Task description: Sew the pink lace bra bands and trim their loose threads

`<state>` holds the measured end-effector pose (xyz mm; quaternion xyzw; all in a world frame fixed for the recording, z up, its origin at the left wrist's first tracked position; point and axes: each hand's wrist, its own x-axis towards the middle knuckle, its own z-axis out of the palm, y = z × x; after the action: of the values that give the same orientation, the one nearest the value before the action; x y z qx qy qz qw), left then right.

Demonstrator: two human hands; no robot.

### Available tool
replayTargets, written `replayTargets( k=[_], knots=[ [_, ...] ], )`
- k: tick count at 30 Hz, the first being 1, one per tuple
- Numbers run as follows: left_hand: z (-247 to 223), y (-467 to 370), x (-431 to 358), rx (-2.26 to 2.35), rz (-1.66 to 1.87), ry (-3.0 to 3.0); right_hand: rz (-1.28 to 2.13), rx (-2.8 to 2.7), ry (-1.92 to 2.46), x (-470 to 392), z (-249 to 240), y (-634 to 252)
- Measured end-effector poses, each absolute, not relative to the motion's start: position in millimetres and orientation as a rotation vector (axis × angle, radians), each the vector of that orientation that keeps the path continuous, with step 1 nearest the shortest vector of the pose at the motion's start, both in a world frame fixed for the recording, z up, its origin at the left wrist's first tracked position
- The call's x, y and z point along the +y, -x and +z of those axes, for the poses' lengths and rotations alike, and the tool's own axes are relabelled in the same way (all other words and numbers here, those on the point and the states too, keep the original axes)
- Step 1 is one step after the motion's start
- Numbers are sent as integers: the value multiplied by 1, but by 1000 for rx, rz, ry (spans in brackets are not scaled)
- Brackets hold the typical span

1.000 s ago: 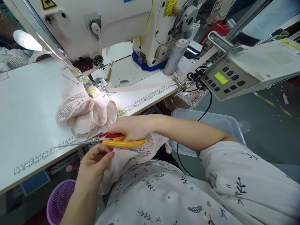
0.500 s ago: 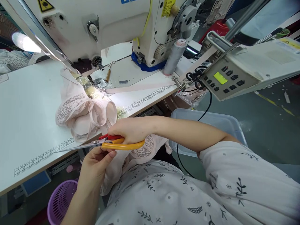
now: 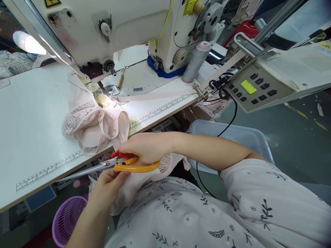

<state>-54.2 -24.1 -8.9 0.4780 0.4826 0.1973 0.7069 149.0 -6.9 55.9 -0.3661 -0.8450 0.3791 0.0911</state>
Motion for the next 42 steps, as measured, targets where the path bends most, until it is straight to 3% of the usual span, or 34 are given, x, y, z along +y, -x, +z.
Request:
replayTargets(
  k=[7,13,28,37,42],
  knots=[
    [-5,57,-29,1134,570,-956,1286,-1818,1240,-44,24,-161],
    [-12,64,-34,1187,632,-956,1662,-2105,1077,-85,-9,-177],
    [-12,55,-42,1209,649,-1139,1491,-2112,1381,-88,-22,-147],
    [-8,55,-41,1201,641,-1250,1540,-1849,1459,-94,-26,-145],
    [2,53,-42,1029,532,-1584,1081,-1854,1471,-85,-14,-143]
  ],
)
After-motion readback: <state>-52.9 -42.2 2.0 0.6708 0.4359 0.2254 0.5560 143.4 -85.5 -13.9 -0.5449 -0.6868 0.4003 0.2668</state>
